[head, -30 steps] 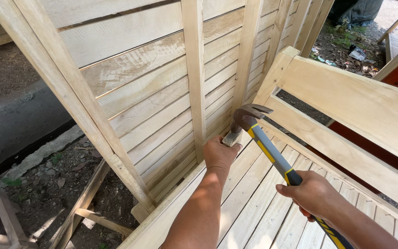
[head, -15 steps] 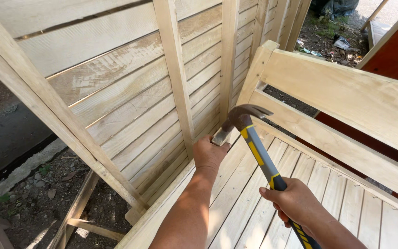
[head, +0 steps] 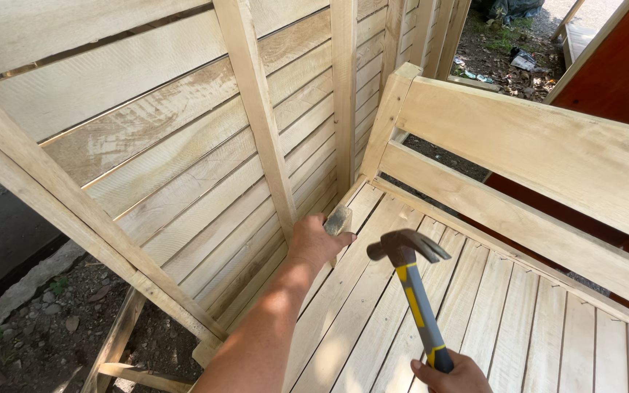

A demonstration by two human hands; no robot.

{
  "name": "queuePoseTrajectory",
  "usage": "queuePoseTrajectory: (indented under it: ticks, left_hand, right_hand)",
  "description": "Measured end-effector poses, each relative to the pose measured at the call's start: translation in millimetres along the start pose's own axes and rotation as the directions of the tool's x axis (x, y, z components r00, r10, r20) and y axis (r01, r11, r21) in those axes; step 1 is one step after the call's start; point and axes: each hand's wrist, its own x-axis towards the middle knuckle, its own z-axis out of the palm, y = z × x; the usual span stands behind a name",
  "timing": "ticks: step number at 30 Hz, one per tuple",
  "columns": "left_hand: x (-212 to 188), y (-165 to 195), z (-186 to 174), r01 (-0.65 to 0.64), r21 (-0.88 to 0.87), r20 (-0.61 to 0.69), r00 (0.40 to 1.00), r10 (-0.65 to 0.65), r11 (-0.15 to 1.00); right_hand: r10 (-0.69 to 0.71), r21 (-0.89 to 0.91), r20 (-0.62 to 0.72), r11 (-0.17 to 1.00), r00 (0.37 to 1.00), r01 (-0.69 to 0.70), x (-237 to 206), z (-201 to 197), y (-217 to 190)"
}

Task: The person hammers nails into a slatted wooden bed frame, taking nails from a pink bowl and driving them along the frame rails and headboard joint. They also hold a sanding block against the wood rails and rub it along the surfaces while steadying the hammer.

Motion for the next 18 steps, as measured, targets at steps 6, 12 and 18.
queuePoseTrajectory:
  ticks: [6, 12, 18]
  left_hand:
    - [9.6, 16.6, -8.0, 0.053, 0.022, 0.108, 0.993, -0.056, 0.998]
    - [6.2, 30.4, 24.6, 0.059, 0.229, -0.022, 0.998, -0.055, 0.972]
    - [15.7, 41.3, 37.7, 0.035, 0.300, 0.100, 0.993, -0.068, 0.953]
  right_hand:
    - [0.003, -0.028, 0.087, 1.000, 0.996, -0.001, 73.6, 23.0, 73.1]
    - [0.046, -0.031, 0.051, 0.999, 0.998, -0.045, 64.8, 23.9, 69.7]
    - [0.078, -0.024, 0.030, 0.997, 0.997, -0.077, 39.2, 27.1, 70.9]
